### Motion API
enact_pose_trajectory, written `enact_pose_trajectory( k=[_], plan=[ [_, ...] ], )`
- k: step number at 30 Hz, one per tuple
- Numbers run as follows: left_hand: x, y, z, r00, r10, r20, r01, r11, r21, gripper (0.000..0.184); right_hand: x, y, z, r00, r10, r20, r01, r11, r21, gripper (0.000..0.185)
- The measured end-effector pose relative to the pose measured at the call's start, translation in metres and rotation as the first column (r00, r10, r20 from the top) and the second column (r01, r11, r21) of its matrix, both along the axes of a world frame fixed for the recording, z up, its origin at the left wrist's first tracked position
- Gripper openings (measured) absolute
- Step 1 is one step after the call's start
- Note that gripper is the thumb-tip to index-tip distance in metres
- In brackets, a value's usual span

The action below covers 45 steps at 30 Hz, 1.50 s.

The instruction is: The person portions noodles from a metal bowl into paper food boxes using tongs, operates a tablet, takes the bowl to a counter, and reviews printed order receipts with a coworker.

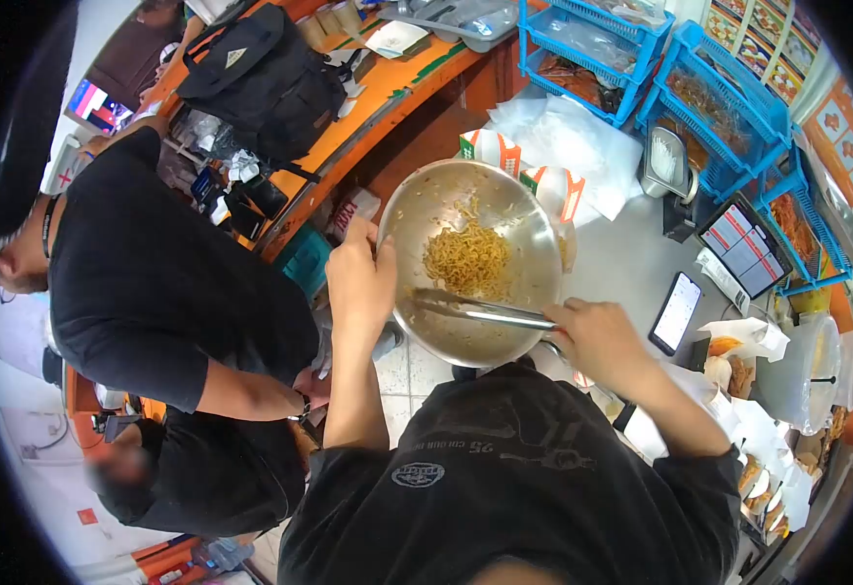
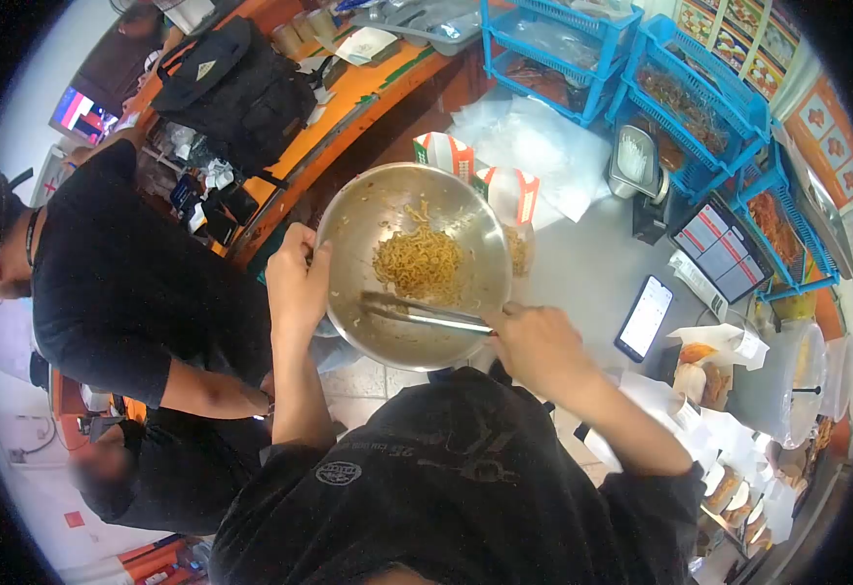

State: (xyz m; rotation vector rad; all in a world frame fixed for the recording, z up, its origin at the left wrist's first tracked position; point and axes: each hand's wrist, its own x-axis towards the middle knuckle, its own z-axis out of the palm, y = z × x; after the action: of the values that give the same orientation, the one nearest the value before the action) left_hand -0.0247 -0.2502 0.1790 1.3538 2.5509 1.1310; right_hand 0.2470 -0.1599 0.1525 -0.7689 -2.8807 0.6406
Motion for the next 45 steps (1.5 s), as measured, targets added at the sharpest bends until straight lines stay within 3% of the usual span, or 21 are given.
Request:
enact_pose_trajectory(
  k=[4, 7, 10, 13, 17, 21, 25, 28, 31, 34, 37, 40, 45],
  plan=[
    [0.000, -0.005, -0.008, 1.000, 0.027, -0.007, -0.028, 0.999, -0.018, 0.010, -0.012, -0.011, -0.026, 0.967, -0.245, 0.069, 0.248, 0.969, -0.026, 0.022],
    [0.002, -0.007, -0.009, 0.998, 0.054, 0.032, -0.054, 0.998, -0.011, 0.011, -0.007, -0.025, -0.017, 0.977, -0.203, -0.067, 0.192, 0.972, -0.138, 0.025],
    [0.002, -0.007, -0.013, 0.998, 0.063, 0.030, -0.064, 0.997, 0.040, 0.012, -0.007, -0.034, -0.035, 0.979, -0.204, -0.027, 0.196, 0.966, -0.169, 0.027],
    [0.002, -0.007, -0.011, 0.997, 0.068, 0.019, -0.069, 0.997, 0.046, 0.012, -0.009, -0.024, -0.026, 0.929, -0.361, 0.077, 0.369, 0.921, -0.125, 0.028],
    [0.001, -0.005, -0.008, 0.997, 0.072, 0.020, -0.073, 0.996, 0.044, 0.013, -0.008, -0.041, -0.026, 0.977, -0.206, -0.048, 0.190, 0.954, -0.231, 0.027],
    [-0.002, -0.004, -0.010, 0.996, 0.090, -0.005, -0.090, 0.994, 0.060, 0.014, -0.007, -0.024, -0.027, 0.923, -0.375, 0.082, 0.383, 0.914, -0.133, 0.029],
    [-0.003, -0.005, -0.007, 0.993, 0.107, 0.041, -0.108, 0.994, 0.032, 0.014, -0.002, -0.035, -0.029, 0.981, -0.190, -0.041, 0.179, 0.964, -0.198, 0.030],
    [-0.006, -0.006, -0.008, 0.996, 0.090, 0.010, -0.090, 0.995, 0.042, 0.014, -0.004, -0.019, -0.033, 0.924, -0.372, 0.082, 0.378, 0.923, -0.075, 0.029],
    [-0.005, -0.006, -0.005, 0.995, 0.099, 0.011, -0.099, 0.995, 0.023, 0.013, 0.003, -0.018, -0.017, 0.972, -0.231, 0.050, 0.236, 0.955, -0.181, 0.027],
    [-0.008, -0.007, -0.006, 0.995, 0.097, 0.006, -0.097, 0.994, 0.041, 0.013, 0.006, -0.022, -0.023, 0.984, -0.167, 0.067, 0.174, 0.977, -0.124, 0.027],
    [-0.008, -0.008, -0.005, 0.995, 0.097, -0.032, -0.096, 0.995, 0.018, 0.012, 0.005, -0.014, -0.028, 0.948, -0.300, 0.110, 0.308, 0.949, -0.071, 0.029],
    [-0.009, -0.008, -0.003, 0.995, 0.085, -0.045, -0.084, 0.996, 0.028, 0.012, 0.007, -0.019, -0.023, 0.982, -0.160, 0.101, 0.170, 0.980, -0.103, 0.035],
    [-0.012, -0.019, 0.012, 0.987, 0.129, -0.092, -0.131, 0.991, -0.013, 0.013, 0.015, -0.012, -0.008, 0.955, -0.296, 0.014, 0.296, 0.953, -0.062, 0.046]
  ],
)
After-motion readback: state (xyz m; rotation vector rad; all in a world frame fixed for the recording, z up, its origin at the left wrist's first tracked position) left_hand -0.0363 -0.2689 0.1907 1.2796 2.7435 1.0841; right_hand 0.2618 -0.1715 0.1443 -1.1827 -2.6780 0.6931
